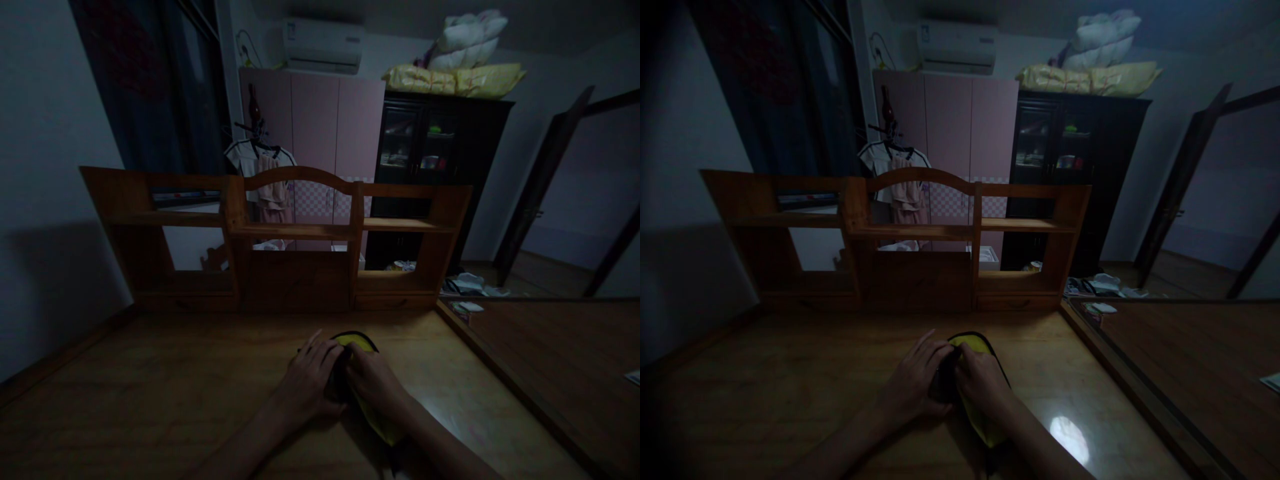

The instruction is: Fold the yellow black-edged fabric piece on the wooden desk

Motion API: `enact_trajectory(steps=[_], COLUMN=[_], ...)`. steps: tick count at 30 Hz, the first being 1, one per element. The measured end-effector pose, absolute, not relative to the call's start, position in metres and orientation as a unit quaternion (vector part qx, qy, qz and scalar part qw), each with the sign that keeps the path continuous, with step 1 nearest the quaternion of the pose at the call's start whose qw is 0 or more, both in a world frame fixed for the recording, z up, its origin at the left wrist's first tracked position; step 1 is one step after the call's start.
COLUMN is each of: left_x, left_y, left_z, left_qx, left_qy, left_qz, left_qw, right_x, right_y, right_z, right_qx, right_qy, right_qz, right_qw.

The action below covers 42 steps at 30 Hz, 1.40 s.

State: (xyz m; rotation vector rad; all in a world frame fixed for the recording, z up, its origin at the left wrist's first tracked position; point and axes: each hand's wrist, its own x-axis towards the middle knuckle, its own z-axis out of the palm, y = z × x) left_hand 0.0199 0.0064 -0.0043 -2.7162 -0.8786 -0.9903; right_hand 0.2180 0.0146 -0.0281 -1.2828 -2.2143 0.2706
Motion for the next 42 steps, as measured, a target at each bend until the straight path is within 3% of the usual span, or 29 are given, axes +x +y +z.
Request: enact_trajectory(steps=[42], left_x=[0.0199], left_y=[0.0075], left_z=[-0.0077], left_qx=[-0.900], left_qy=[-0.300], left_qz=[-0.313], left_qw=[0.055], right_x=[0.2187], right_y=[0.0130], right_z=[-0.0268], right_qx=[-0.467], right_qy=[-0.828], right_qz=[0.121], right_qw=[0.285])
